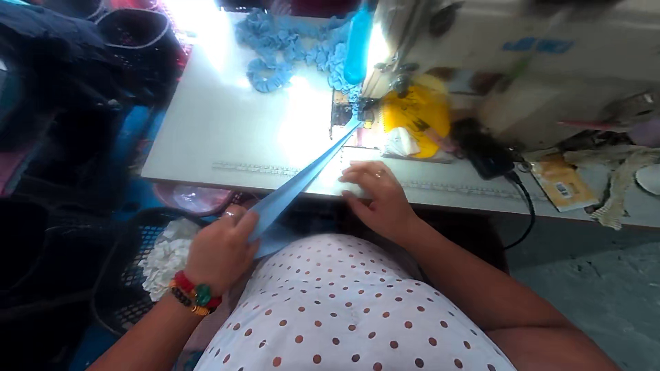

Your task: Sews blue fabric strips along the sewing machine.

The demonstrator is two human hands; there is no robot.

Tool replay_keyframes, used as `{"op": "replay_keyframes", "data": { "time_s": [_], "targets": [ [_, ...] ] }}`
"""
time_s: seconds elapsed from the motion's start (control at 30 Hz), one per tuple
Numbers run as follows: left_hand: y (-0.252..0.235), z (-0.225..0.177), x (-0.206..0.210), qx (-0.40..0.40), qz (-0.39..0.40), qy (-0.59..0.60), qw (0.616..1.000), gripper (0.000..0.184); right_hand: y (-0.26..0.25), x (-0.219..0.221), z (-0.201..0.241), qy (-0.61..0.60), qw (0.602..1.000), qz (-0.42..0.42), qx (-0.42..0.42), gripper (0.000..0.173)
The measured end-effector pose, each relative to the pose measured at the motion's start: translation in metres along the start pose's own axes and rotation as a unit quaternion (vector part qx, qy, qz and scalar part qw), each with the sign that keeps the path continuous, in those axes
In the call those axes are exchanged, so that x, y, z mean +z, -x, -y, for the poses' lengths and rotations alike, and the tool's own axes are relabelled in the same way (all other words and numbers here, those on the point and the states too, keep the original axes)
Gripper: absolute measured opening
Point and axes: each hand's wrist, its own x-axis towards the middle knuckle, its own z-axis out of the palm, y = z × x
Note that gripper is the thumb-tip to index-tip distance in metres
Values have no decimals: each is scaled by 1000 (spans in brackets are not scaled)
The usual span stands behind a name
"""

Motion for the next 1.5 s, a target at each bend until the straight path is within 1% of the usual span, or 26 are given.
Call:
{"op": "replay_keyframes", "data": {
  "time_s": [0.07, 0.17, 0.3, 0.37, 0.43, 0.6, 0.77, 0.87, 0.93, 1.0, 1.03, 1.07, 1.13, 1.17, 1.23, 1.33, 1.4, 1.5],
  "targets": [
    [4, 3, -2, 22, -39, 23, 999, 22, -9, 6, 8, -6, 999, 12, -31, 20],
    [10, 1, -7, 43, -85, 87, 992, 26, -22, 12, 20, -20, 996, 36, -76, 22],
    [16, -6, -15, 42, -131, 138, 981, 27, -39, 20, 39, -56, 987, 64, -136, 19],
    [16, -9, -16, 43, -149, 150, 976, 25, -45, 24, 47, -66, 982, 67, -164, 20],
    [14, -11, -17, 51, -162, 162, 972, 25, -49, 28, 53, -62, 978, 69, -185, 21],
    [6, -16, -22, 69, -182, 184, 964, 24, -54, 29, 62, -42, 975, 61, -210, 18],
    [-1, -21, -27, 89, -192, 208, 955, 22, -53, 12, 68, -10, 971, 73, -227, 18],
    [-6, -26, -31, 124, -188, 219, 949, 21, -52, 2, 71, 16, 967, 81, -240, 18],
    [-9, -28, -37, 158, -157, 246, 943, 21, -48, -8, 76, 40, 963, 86, -254, 17],
    [-11, -29, -41, 171, -82, 327, 926, 21, -36, -20, 81, 67, 960, 72, -263, 18],
    [-12, -29, -40, 167, -28, 383, 908, 25, -26, -25, 81, 78, 961, 64, -259, 19],
    [-13, -27, -36, 155, 36, 439, 884, 33, -15, -30, 80, 85, 963, 62, -248, 20],
    [-14, -20, -20, 121, 162, 525, 826, 50, 11, -38, 70, 80, 970, 74, -216, 20],
    [-15, -14, -10, 105, 210, 540, 808, 51, 23, -41, 63, 71, 974, 84, -199, 20],
    [-17, -1, 12, 91, 255, 545, 793, 45, 42, -45, 51, 54, 978, 103, -171, 21],
    [-19, 12, 25, 69, 276, 545, 789, 34, 54, -40, 34, 43, 980, 119, -155, 22],
    [-22, 14, 19, 67, 281, 508, 812, 33, 54, -31, 22, 60, 977, 116, -166, 22],
    [-30, 17, 5, 121, 263, 434, 853, 36, 45, -20, 0, 78, 977, 98, -170, 21]
  ]
}}
